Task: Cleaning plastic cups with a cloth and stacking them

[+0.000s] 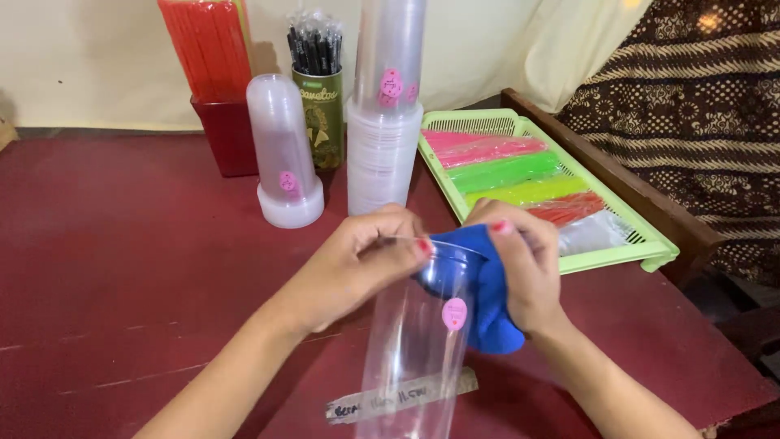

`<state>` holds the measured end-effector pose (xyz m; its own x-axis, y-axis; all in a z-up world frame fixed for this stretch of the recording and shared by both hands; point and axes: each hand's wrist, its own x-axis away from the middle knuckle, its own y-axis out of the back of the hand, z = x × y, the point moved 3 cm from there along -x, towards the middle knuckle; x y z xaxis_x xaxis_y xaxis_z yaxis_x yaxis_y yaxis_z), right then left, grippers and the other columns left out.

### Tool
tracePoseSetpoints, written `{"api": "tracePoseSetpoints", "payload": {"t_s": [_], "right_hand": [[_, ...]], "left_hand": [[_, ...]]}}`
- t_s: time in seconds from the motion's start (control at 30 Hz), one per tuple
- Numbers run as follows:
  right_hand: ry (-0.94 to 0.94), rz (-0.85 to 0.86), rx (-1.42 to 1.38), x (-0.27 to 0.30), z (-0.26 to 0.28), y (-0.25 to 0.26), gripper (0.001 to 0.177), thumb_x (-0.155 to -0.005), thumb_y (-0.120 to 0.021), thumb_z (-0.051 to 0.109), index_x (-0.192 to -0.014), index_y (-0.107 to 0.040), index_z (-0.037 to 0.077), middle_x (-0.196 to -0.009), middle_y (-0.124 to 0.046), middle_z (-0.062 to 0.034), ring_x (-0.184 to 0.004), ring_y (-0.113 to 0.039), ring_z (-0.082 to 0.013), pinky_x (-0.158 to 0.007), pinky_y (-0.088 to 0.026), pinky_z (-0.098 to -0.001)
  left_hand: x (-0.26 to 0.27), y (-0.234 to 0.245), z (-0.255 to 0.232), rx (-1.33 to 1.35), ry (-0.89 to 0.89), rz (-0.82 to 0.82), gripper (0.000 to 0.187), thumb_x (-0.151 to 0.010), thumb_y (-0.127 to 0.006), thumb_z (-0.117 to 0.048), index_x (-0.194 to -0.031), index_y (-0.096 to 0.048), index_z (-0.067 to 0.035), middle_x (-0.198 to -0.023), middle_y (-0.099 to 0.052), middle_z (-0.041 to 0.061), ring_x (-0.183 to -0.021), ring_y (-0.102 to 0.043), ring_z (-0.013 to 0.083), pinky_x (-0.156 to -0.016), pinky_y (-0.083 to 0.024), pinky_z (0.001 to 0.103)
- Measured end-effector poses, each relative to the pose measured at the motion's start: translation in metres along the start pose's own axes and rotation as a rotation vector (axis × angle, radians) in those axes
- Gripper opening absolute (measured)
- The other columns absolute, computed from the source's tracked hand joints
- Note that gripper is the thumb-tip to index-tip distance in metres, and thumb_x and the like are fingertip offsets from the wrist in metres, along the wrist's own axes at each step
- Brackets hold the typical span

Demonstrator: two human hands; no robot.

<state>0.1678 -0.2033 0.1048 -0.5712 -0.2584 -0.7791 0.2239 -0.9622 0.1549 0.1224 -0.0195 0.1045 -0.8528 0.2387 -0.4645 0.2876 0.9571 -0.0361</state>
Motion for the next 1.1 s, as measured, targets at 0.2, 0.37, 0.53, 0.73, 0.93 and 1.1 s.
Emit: {"api": "tracePoseSetpoints", "payload": {"t_s": [0.2, 0.37, 0.53, 0.73, 0.93, 1.1], "right_hand": [[-0.286, 0.089, 0.37, 0.002, 0.015, -0.014, 0.035, -0.102, -0.055, 0.022, -0.069, -0.054, 0.012, -0.064, -0.046, 0.0053, -0.063, -0.04, -0.007, -0.057, -0.036, -0.0273], [-0.272, 0.108, 0.353, 0.001, 0.016, -0.01, 0.034, -0.102, -0.053, 0.022, -0.07, -0.055, 0.011, -0.065, -0.046, 0.0048, -0.064, -0.04, -0.007, -0.058, -0.036, -0.0275], [-0.137, 0.099, 0.143, -0.002, 0.003, -0.001, 0.038, -0.106, -0.049, 0.026, -0.08, -0.064, 0.002, -0.075, -0.06, -0.0044, -0.069, -0.051, -0.0125, -0.065, -0.041, -0.0286], [-0.042, 0.018, 0.006, -0.002, -0.013, 0.001, 0.049, -0.104, -0.048, 0.043, -0.081, -0.061, 0.001, -0.074, -0.056, -0.0067, -0.073, -0.049, -0.0176, -0.072, -0.04, -0.0318], [0.029, -0.001, 0.125, 0.003, -0.037, -0.01, 0.035, -0.105, -0.051, 0.018, -0.079, -0.067, 0.002, -0.07, -0.059, -0.01, -0.071, -0.05, -0.0164, -0.069, -0.044, -0.0314], [0.161, 0.023, 0.347, -0.011, -0.016, -0.019, 0.027, -0.103, -0.059, 0.021, -0.086, -0.072, 0.005, -0.073, -0.063, -0.0134, -0.067, -0.06, -0.0295, -0.07, -0.048, -0.0379]], "left_hand": [[0.005, -0.004, -0.018, -0.783, 0.129, -0.03, 0.042, -0.095, -0.073, -0.035, -0.069, -0.05, -0.011, -0.093, -0.054, -0.002, -0.063, -0.051, 0.0128, -0.061, -0.044, 0.032], [0.001, 0.003, 0.01, -0.436, -0.039, 0.047, 0.028, -0.099, -0.064, -0.026, -0.079, -0.055, -0.01, -0.095, -0.055, 0.002, -0.082, -0.056, 0.0116, -0.075, -0.052, 0.026], [-0.005, 0.009, 0.024, 0.012, -0.013, 0.078, 0.019, -0.1, -0.064, -0.02, -0.082, -0.06, -0.015, -0.109, -0.064, 0.002, -0.099, -0.057, 0.0087, -0.091, -0.045, 0.024], [-0.005, 0.017, 0.035, 0.347, 0.096, 0.065, 0.022, -0.103, -0.058, -0.027, -0.089, -0.065, -0.012, -0.13, -0.068, 0.005, -0.097, -0.067, 0.0086, -0.083, -0.055, 0.024], [-0.006, 0.027, 0.019, -0.487, -0.117, -0.04, 0.031, -0.084, -0.08, -0.033, -0.079, -0.067, -0.006, -0.114, -0.071, 0.018, -0.111, -0.069, 0.0391, -0.098, -0.051, 0.047], [-0.007, 0.029, 0.023, -0.604, -0.239, -0.121, 0.015, -0.087, -0.076, -0.022, -0.094, -0.063, -0.017, -0.126, -0.064, 0.003, -0.121, -0.064, 0.0256, -0.101, -0.05, 0.038]]}}
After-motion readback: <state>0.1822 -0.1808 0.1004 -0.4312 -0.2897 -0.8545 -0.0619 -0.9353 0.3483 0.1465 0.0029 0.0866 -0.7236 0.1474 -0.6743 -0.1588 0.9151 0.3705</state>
